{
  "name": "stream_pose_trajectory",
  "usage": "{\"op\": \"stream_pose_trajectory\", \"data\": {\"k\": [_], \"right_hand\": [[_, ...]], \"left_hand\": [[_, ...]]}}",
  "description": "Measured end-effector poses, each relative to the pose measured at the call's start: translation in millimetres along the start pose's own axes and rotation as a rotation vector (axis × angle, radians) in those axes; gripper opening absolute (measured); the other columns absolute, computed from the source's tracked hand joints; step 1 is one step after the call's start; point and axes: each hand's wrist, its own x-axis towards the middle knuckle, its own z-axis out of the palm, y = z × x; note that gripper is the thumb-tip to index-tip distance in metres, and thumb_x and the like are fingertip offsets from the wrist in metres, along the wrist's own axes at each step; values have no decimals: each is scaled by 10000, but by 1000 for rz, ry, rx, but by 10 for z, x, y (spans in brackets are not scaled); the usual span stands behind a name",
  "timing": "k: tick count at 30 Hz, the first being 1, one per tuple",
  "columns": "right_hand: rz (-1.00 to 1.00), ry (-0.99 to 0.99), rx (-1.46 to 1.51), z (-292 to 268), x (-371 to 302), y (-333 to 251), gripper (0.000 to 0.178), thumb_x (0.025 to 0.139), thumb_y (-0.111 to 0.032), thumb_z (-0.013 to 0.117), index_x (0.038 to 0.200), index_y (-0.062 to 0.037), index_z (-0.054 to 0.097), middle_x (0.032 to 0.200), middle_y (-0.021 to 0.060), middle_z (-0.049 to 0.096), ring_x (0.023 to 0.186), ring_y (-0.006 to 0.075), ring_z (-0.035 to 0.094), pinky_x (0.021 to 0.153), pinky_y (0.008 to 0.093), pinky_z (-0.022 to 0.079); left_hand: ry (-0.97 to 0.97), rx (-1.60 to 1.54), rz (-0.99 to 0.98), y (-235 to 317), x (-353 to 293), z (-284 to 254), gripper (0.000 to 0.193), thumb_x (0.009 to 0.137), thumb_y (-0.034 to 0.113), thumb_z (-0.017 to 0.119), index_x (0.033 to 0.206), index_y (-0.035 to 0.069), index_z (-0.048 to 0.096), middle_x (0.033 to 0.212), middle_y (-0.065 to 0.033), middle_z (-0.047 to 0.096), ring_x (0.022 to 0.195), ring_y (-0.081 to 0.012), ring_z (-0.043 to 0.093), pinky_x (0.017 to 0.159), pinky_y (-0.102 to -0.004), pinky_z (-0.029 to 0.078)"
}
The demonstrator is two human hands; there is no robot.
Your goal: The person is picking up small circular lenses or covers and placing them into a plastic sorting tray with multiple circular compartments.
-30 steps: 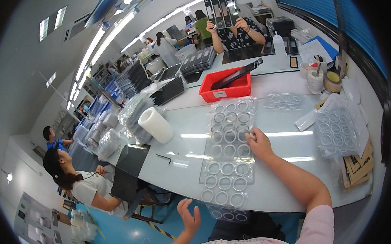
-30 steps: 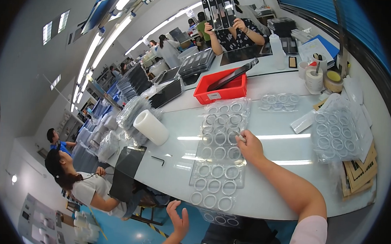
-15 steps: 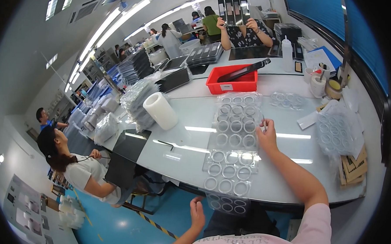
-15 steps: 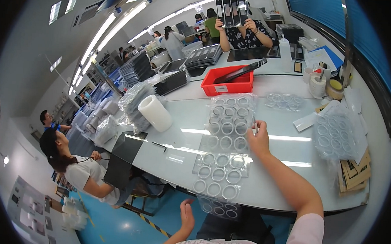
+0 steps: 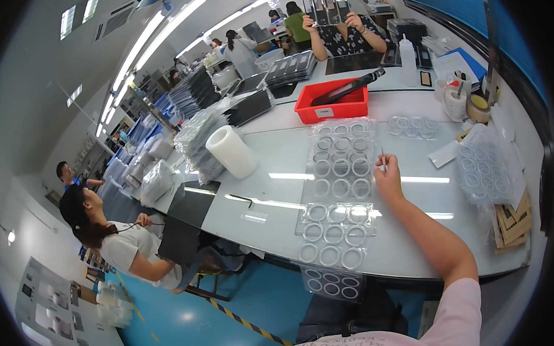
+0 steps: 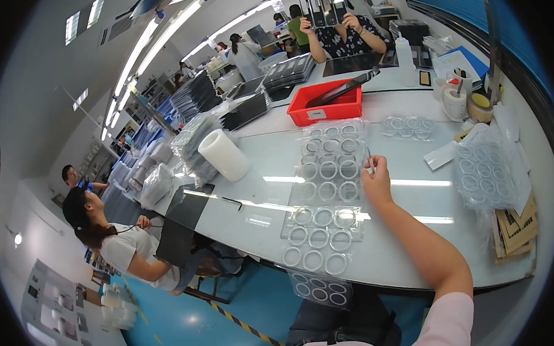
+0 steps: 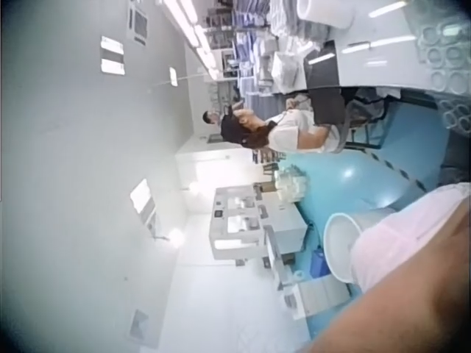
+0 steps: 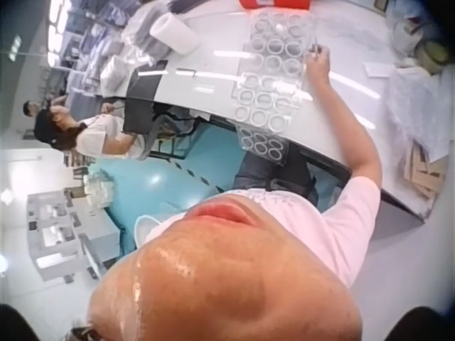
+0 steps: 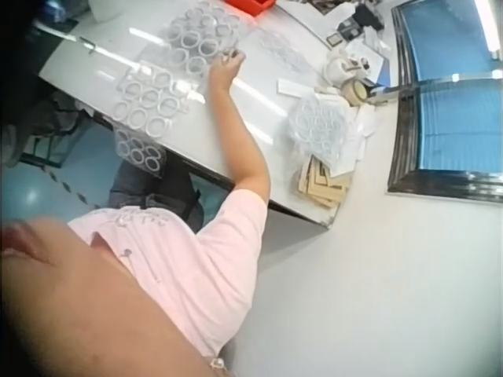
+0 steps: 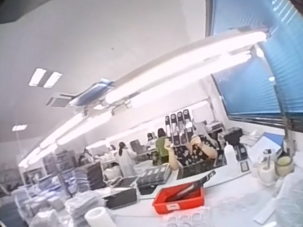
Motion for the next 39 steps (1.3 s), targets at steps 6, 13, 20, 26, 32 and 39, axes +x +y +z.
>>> {"op": "stream_pose_trajectory", "data": {"k": [6, 13, 20, 26, 32, 39], "right_hand": [[-33, 14, -42, 26, 21, 95, 356, 823, -71, 576, 1158, -53, 457, 995, 68, 590, 655, 157, 516, 649, 318, 458], [0, 6, -31, 58, 21, 17, 357, 814, -81, 569, 1149, -55, 451, 992, 90, 619, 811, 247, 618, 739, 372, 488], [59, -25, -17, 51, -19, -74, 351, 814, -89, 575, 1140, -55, 451, 1003, 112, 634, 939, 302, 644, 812, 404, 497], [20, -48, -15, 48, 17, -85, 338, 814, -96, 580, 1122, -52, 450, 986, 124, 636, 912, 317, 647, 810, 416, 498], [-9, -26, -28, 44, 21, -47, 356, 822, -106, 573, 1145, -45, 440, 1010, 129, 636, 925, 323, 643, 821, 415, 494], [-21, 1, -6, 113, 67, 14, 350, 824, -104, 577, 1140, -34, 442, 1007, 158, 637, 941, 342, 640, 826, 424, 494]], "left_hand": [[2, 30, 48, 191, -41, 93, 273, 947, 252, 554, 956, -10, 629, 841, -134, 636, 758, -267, 602, 709, -378, 490], [23, 96, 79, 450, -331, 81, 275, 949, 252, 547, 939, -11, 627, 821, -136, 633, 738, -270, 596, 702, -382, 488], [42, 166, 109, 617, -527, 112, 278, 952, 252, 540, 923, -11, 625, 801, -138, 629, 719, -273, 590, 695, -385, 487], [58, 208, 102, 640, -848, 160, 282, 954, 252, 535, 908, -11, 623, 784, -140, 626, 703, -276, 584, 689, -388, 486], [106, 228, 117, 691, -980, 193, 286, 956, 252, 529, 894, -12, 622, 766, -141, 623, 686, -278, 579, 683, -392, 485], [147, 242, 172, 922, -884, 256, 293, 958, 252, 523, 877, -12, 620, 746, -143, 619, 667, -281, 572, 677, -395, 483]]}}
